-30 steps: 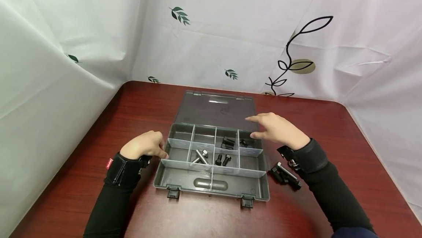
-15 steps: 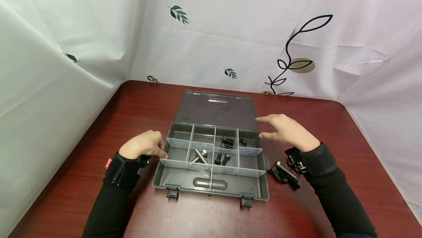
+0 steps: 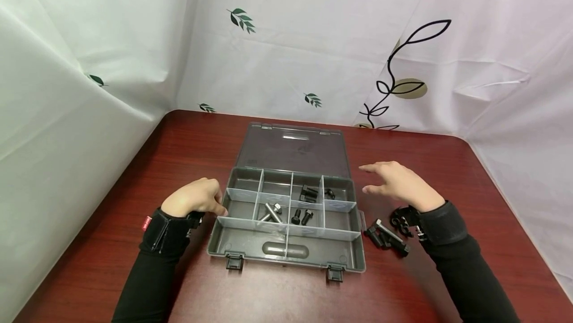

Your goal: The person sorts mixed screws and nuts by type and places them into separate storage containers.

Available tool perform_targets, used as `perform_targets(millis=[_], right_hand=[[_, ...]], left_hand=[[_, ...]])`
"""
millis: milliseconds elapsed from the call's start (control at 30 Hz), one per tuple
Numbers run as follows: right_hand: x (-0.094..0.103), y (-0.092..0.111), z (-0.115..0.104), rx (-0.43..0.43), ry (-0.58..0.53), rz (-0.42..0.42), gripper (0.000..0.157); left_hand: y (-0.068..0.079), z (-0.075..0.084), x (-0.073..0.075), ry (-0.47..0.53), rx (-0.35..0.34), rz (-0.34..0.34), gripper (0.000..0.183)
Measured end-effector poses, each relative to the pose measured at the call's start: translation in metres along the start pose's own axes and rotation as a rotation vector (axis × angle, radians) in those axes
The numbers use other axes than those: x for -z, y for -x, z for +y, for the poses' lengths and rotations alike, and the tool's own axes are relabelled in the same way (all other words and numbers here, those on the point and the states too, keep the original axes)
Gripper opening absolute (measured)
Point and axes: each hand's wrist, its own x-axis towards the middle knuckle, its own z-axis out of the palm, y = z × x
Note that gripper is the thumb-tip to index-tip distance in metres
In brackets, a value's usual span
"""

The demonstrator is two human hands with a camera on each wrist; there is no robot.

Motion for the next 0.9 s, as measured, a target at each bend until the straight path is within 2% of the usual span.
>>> perform_targets(millis=[200, 533, 900], right_hand=[[-0.006, 0.006, 0.006, -0.021, -0.012, -0.019, 0.054], [-0.013, 0.012, 0.014, -0.006, -0.015, -0.05, 0.053], [-0.028, 0.028, 0.022, -0.015, -0.057, -0.104, 0.049]], left_hand=[[0.0, 0.0, 0.0, -0.001, -0.01, 0.0, 0.036], [0.001, 0.0, 0.001, 0.001, -0.002, -0.006, 0.037], [0.0, 0.001, 0.0, 0.003, -0.002, -0.003, 0.037]])
